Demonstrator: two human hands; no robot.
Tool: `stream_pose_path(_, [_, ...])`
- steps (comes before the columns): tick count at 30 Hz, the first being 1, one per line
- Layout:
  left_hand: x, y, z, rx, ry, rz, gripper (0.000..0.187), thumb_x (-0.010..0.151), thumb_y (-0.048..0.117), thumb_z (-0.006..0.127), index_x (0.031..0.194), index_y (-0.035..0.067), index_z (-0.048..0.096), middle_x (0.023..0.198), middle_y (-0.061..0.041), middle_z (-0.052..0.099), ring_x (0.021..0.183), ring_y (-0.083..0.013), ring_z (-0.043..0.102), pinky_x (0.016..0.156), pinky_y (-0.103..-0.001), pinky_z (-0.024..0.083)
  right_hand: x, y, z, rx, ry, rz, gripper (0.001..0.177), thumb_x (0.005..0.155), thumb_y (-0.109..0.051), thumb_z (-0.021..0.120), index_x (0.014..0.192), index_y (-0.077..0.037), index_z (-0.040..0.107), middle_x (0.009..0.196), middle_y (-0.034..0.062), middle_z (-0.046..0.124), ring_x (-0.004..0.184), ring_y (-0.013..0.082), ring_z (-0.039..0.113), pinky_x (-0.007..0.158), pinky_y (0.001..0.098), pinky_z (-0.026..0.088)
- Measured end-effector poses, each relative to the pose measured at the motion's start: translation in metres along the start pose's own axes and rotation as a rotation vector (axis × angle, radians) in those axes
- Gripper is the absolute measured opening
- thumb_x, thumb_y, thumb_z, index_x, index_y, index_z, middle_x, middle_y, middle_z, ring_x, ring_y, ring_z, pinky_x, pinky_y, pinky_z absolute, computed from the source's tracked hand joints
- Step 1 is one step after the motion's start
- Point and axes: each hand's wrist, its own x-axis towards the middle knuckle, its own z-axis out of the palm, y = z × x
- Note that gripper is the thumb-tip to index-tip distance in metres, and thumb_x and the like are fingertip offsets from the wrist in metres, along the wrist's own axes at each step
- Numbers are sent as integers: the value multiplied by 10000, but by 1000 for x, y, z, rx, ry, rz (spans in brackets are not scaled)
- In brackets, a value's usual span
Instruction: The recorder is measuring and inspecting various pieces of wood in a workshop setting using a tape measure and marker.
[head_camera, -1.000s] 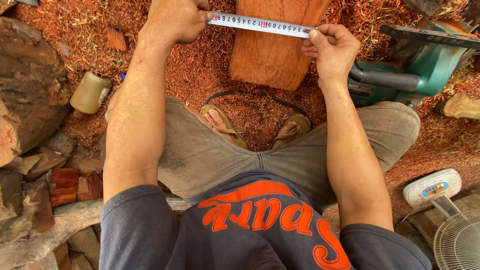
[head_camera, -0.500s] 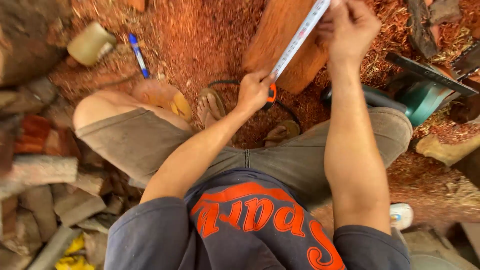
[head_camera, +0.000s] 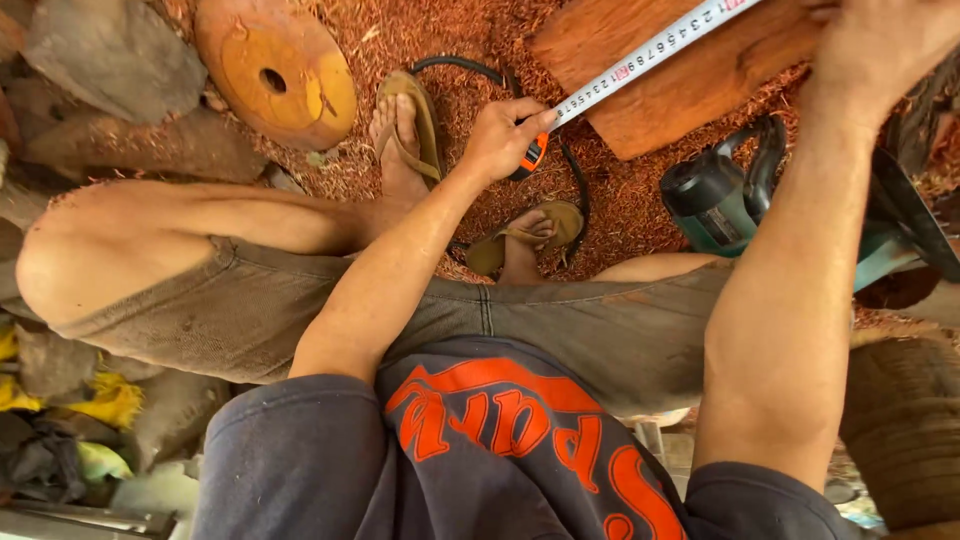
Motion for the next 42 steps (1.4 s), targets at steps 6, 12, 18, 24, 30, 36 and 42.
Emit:
stream_pose_path(6, [18,-27,17,106,-16,48,276,1046,294,616,1191,114,766,1017,-86,749,926,-220,686,838,-412,534,12,95,-58,-53,-97,-59,336,1157,-178,425,1105,-36,724,1026,94,814,923,191,797,828,331,647])
stream_pose_path(12, [17,-19,20,141,-7,80,342,1033,267,580,1351,188,679,1289,-29,740,1166,-194,714,1032,-402,546,24,131,-76,34,-167,29,363,1229,-215,447,1097,-21,724,1040,116,780,953,199,737,919,328,585])
stream_pose_path(18, [18,-16,17,144,-47,51,347,1028,243,562,1355,191,667,1309,-20,722,1168,-177,707,1037,-396,531,29,129,-74,115,-175,82,343,1233,-234,495,1091,-19,721,1004,106,760,934,195,727,899,321,572])
stream_pose_path(24, [20,-15,12,166,-79,66,346,1031,257,573,1361,210,666,1277,-16,743,1142,-174,724,1018,-385,551,25,105,-71,71,-167,103,305,1197,-207,509,1063,-26,715,983,92,731,933,194,735,895,319,583])
stream_pose_path(30, [13,-7,0,175,-106,99,352,1023,286,589,1365,255,667,1261,-3,750,1119,-184,730,979,-379,575,21,73,-68,-45,-213,176,210,1161,-172,569,1067,-51,713,971,53,714,940,161,740,915,305,603])
stream_pose_path(36, [23,-11,6,183,-94,92,312,1013,299,616,1306,227,694,1216,-15,761,1088,-182,734,967,-382,545,10,24,-57,-156,-262,134,192,1160,-164,566,1114,-50,714,975,48,726,934,144,743,902,295,619])
stream_pose_path(42, [17,-3,0,214,-48,168,263,1014,295,616,1205,167,742,1096,-69,788,986,-242,748,879,-421,558,5,-31,-24,-42,-162,117,128,1145,-84,644,1055,-22,711,912,83,747,831,169,773,750,283,638])
